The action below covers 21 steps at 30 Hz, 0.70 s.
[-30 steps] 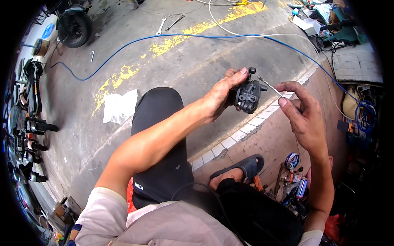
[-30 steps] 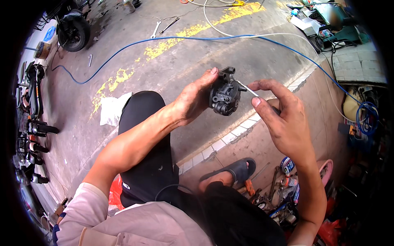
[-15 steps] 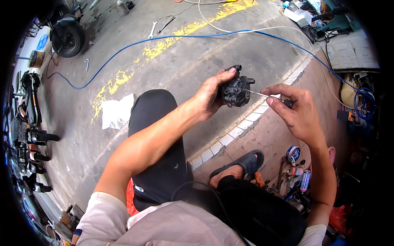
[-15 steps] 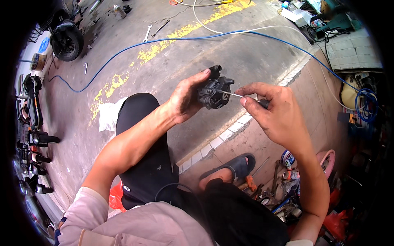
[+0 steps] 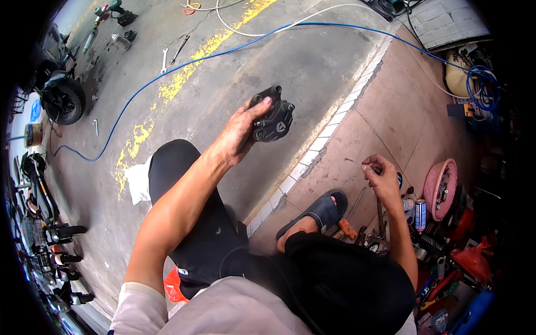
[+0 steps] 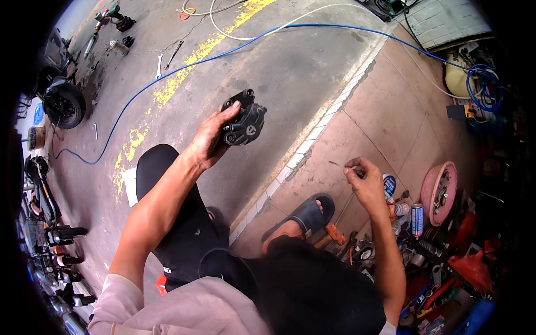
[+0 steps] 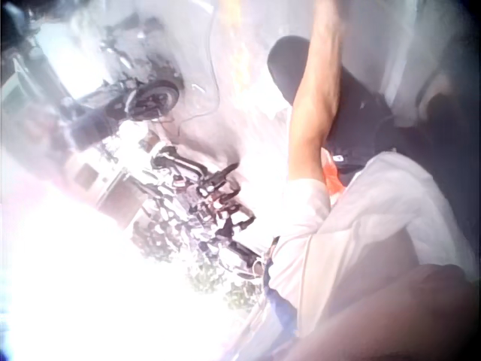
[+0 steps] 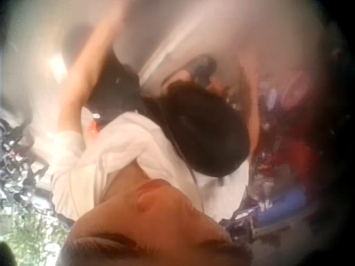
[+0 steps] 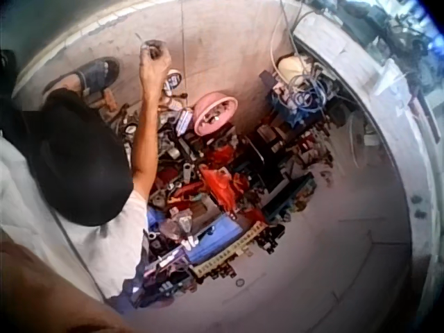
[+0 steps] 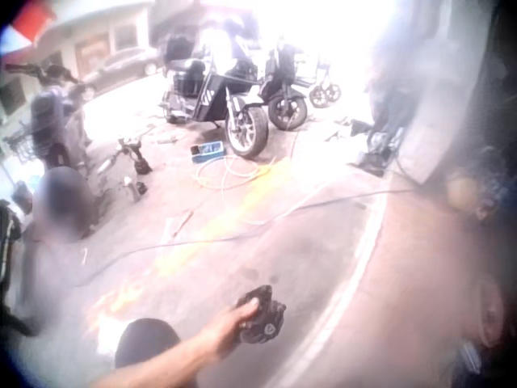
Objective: The person uses a hammer to tap a motorcycle brake caliper, then uses a screwdriver to adjust internal components. They spray the caliper with a lubricant and manipulate the parts by hand to test movement.
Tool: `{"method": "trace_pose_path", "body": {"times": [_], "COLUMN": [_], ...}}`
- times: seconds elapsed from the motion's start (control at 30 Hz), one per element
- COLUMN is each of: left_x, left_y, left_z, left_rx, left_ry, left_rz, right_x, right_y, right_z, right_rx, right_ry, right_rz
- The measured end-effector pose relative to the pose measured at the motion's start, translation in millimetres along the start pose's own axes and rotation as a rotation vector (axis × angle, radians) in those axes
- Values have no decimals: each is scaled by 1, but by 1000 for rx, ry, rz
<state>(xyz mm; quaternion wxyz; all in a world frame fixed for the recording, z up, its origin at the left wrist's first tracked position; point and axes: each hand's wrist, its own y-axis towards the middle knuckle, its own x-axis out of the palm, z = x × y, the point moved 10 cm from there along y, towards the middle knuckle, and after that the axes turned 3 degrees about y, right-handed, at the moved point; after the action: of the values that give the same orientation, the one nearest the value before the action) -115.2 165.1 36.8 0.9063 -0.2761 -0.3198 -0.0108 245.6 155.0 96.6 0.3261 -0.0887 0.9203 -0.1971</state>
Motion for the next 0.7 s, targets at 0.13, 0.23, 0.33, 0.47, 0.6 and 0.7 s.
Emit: {"method": "trace_pose_path", "body": {"times": [0.13,0.23,0.33,0.47,0.6,0.7], "left_x": [9,20,51,75,56,-9], "left_y": [18,37,55,83,97,106], "left_z": [-58,-106,-140,-179,-173,-166], "left_rx": [-210,-277,-322,-289,-232,-171], "left_ry": [50,130,205,150,203,316], "left_rz": [24,63,72,107,162,356], "right_x": [29,43,47,47,41,46], "right_y": [-28,-30,-24,-14,-13,-7], "right_z": [93,113,122,120,126,121], "right_rx": [104,136,157,190,183,139], "right_ry": [365,506,645,756,668,645], "right_rz": [168,272,392,392,372,345]}}
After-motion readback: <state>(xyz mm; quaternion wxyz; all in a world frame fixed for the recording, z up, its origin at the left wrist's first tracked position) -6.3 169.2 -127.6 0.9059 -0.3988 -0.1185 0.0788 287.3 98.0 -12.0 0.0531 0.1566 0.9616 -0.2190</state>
